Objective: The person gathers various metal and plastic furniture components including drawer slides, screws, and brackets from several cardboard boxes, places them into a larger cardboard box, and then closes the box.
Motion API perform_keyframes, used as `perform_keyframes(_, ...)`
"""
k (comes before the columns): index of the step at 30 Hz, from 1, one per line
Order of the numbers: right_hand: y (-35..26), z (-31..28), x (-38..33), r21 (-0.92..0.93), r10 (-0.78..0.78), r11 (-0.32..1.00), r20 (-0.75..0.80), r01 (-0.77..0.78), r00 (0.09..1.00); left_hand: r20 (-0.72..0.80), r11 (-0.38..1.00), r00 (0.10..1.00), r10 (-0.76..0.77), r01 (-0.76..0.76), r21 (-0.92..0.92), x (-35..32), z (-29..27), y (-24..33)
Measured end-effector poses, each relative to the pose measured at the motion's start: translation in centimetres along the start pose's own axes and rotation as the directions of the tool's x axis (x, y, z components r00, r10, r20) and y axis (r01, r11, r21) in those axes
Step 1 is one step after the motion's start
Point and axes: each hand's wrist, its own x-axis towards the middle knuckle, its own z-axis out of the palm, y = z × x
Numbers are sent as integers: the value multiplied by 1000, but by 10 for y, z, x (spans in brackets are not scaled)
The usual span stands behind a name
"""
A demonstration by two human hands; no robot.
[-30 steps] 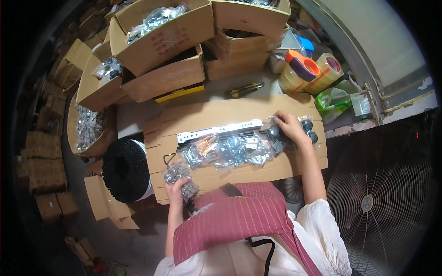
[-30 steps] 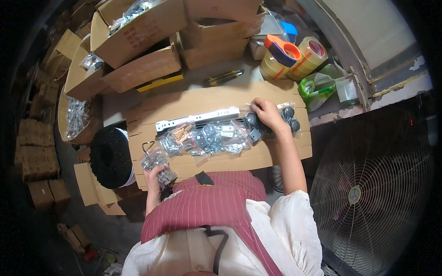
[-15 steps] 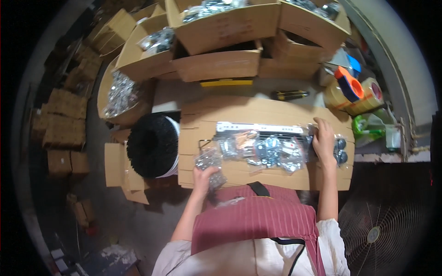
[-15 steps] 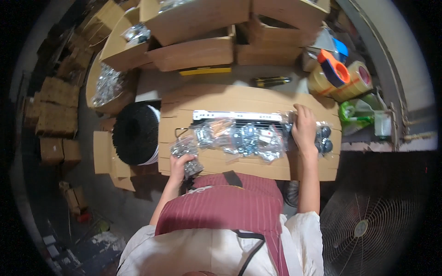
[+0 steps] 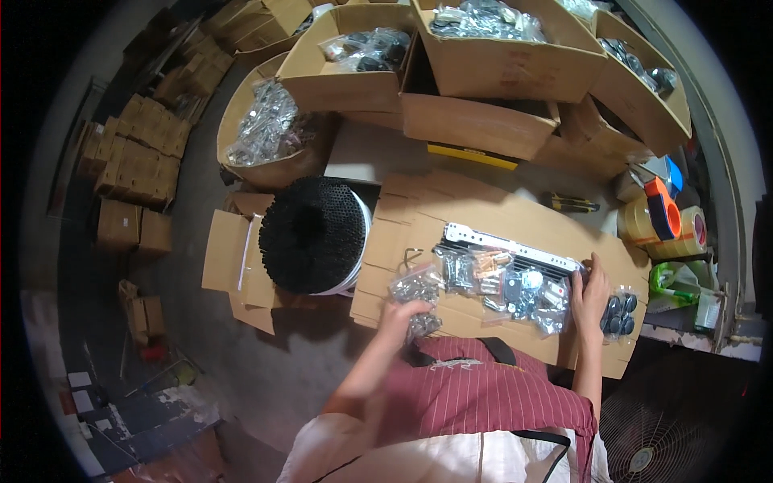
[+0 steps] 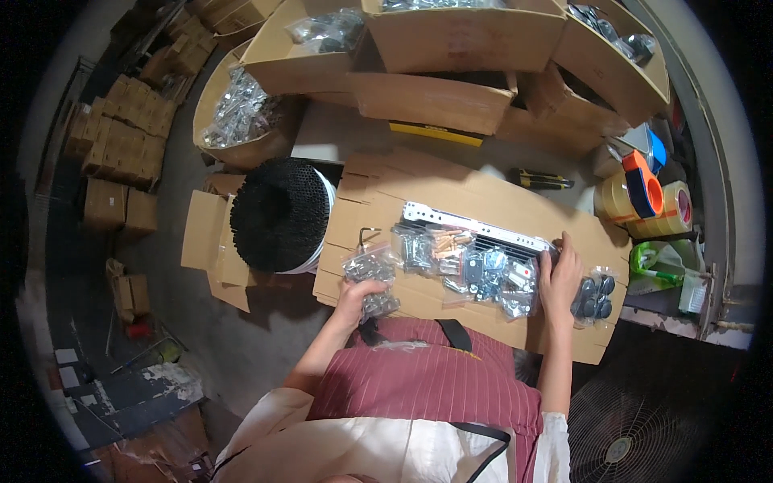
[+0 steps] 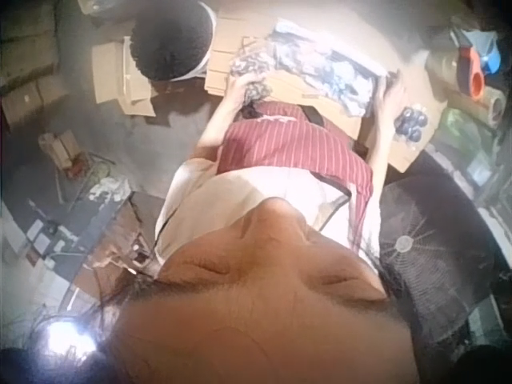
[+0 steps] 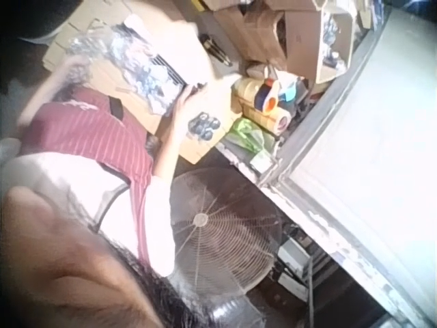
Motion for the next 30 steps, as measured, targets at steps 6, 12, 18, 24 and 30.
perform_keyframes(6,6,-3,-6,255,-13,966,-112,41,994,12,996,996,-85,86,-28,2,16,10)
perform_keyframes(12,1,-27,-11,143,-141,975,-190,169,972,-84,996,993,-88,91,22,14,1,-3)
perform_keyframes(18,6,-40,-27,-71,-207,978,-291,195,934,-81,994,992,-97,100,35,17,7,-4)
perform_keyframes(24,10,-57,-34,-53,-106,994,-321,94,941,-91,999,996,-27,31,39,13,18,0)
perform_keyframes(30,2,-54,-29,-78,-101,993,-196,87,975,-97,997,993,-60,64,42,16,8,-9)
